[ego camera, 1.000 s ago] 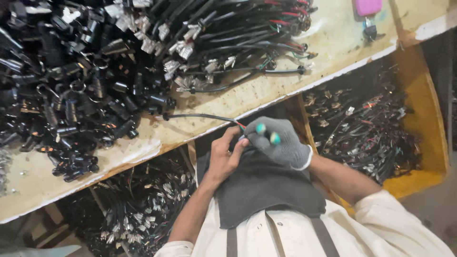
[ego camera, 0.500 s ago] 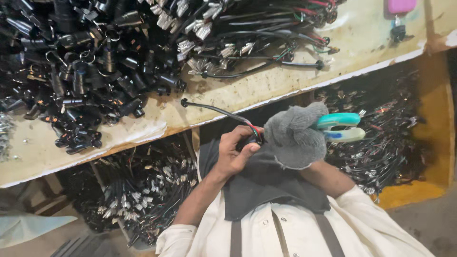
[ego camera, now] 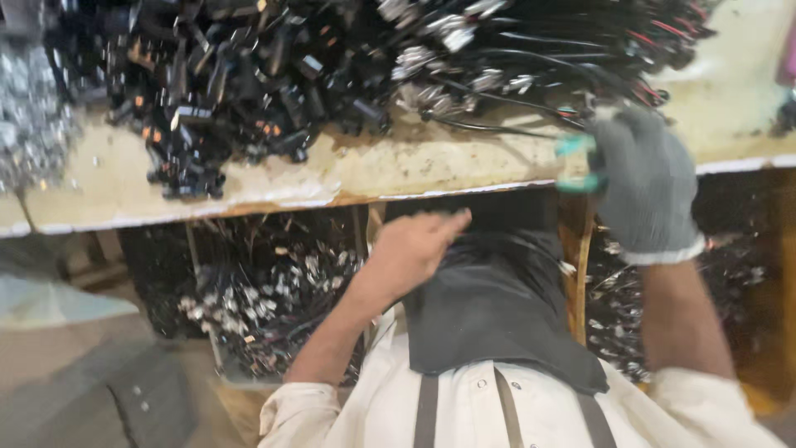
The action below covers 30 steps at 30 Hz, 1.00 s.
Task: The person gathers a bundle of black power cables with connectors from a large pile on the workbench, arranges the bundle, and brushes the connector ends with a red-handled brush. They then use pliers to cut and trim wires from the bundle and place trimmed cables into a bin below the bench.
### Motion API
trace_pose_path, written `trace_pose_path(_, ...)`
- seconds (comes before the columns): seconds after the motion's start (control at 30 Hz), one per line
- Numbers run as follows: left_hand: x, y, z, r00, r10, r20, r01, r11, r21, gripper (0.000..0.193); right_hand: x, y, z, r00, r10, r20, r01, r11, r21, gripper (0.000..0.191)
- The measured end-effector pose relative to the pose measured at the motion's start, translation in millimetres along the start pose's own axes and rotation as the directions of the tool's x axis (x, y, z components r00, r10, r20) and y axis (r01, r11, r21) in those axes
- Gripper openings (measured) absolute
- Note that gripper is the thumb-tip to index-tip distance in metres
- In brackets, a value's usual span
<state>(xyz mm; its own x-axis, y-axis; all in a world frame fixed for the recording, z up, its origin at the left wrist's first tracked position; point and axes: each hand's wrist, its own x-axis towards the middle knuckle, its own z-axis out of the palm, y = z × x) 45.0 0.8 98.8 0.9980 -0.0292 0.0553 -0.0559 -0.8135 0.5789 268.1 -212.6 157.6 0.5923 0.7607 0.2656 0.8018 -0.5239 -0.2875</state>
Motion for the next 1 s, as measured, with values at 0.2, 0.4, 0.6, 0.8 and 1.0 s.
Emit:
trace_pose_path(0.2,46,-61,-64,0.926,-0.003,-0.379,0.206,0.842,0.498,0.056,-29,6,22,0.970,0.107,0.218,-0.132,0.986,0.100,0.043)
trace_pose_path(0.4,57,-73,-70,0.819,0.015,-0.574,-0.110,0.985,-0.132,0.047,-29,-5,25,0.982,0.166,-0.093,-0.169,0.985,-0.020,0.028)
trace_pose_path(0.6,26,-21,-14,0.893,-0.391,-0.221,-0.062,0.381,-0.922,0.048,-40,-14,37,0.974,0.173,0.148,-0.176,0.984,0.005,0.045)
trace_pose_path(0.8,4,5,51,0.951,-0.308,-0.004,0.125,0.397,-0.909,0.033,-32,-4,44,0.985,0.051,-0.163,-0.046,0.998,0.034,0.032)
trace_pose_path(1.0,12,1,47,0.889,-0.446,-0.106,0.161,0.519,-0.840,0.027,-43,-19,34,0.989,0.141,0.040,-0.143,0.988,0.060,0.029)
